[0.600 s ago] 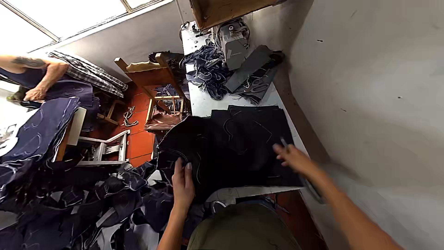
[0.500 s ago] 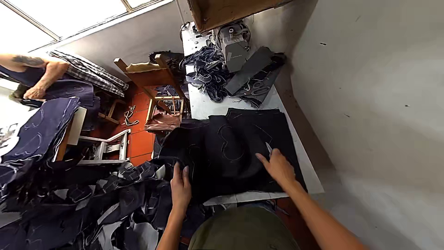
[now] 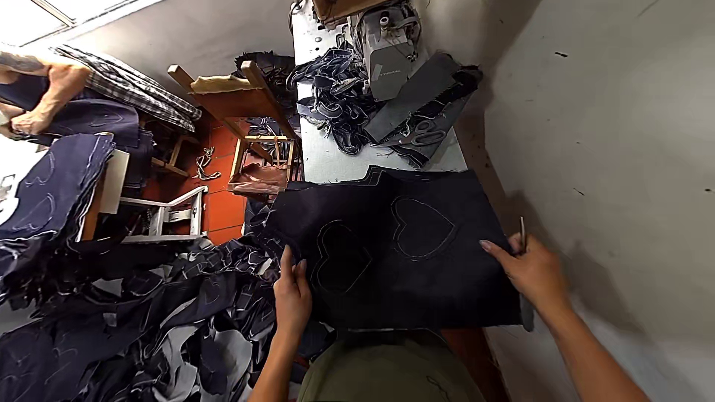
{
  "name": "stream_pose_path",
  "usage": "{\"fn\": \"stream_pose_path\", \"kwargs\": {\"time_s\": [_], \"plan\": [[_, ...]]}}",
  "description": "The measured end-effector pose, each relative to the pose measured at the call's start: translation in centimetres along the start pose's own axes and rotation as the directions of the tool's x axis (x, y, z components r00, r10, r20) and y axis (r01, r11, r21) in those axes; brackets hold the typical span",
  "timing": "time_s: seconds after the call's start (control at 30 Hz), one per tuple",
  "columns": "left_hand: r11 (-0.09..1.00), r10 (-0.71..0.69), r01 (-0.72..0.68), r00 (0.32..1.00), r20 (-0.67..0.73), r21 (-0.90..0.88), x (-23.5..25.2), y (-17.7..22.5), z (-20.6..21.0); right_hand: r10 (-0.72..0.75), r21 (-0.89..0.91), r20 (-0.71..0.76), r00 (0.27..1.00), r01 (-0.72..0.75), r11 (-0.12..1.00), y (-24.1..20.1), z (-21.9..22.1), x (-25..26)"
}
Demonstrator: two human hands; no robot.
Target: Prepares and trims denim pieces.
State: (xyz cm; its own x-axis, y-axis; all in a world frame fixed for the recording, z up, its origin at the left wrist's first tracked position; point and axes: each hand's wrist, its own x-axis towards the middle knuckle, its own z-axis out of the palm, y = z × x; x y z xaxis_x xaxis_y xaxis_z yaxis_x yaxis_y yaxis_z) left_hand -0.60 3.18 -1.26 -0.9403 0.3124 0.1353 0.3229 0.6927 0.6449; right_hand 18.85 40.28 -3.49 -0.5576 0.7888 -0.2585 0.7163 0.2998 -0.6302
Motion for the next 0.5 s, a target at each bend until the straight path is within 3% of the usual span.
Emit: {"fn": "stream_pose_path", "kwargs": {"time_s": [0.1, 0.2, 0.4, 0.5], "plan": [[0.986, -0.155, 0.148, 0.983, 0.098, 0.077, 1.2, -3.3, 4.7, 0.082, -0.003, 0.074, 0.994, -0.082, 0.997, 3.5, 2.8, 1.6], [0.947, -0.296, 0.266, 0.94, 0.167, 0.18, 1.3, -5.7, 7.4, 0.141, 0.051, -0.005, 0.99, -0.14, 0.989, 5.0, 4.9, 2.1], [0.985, -0.148, 0.152, 0.987, -0.054, 0.081, -0.1, -6.2, 7.4, -0.006, 0.284, -0.195, 0.981, 0.062, 0.957, 4.3, 5.8, 1.4], [0.978, -0.176, 0.184, 0.981, -0.085, 0.096, -0.3, -6.3, 7.6, 0.057, 0.019, -0.143, 0.988, -0.054, 0.998, 3.1, 5.2, 1.9]]}}
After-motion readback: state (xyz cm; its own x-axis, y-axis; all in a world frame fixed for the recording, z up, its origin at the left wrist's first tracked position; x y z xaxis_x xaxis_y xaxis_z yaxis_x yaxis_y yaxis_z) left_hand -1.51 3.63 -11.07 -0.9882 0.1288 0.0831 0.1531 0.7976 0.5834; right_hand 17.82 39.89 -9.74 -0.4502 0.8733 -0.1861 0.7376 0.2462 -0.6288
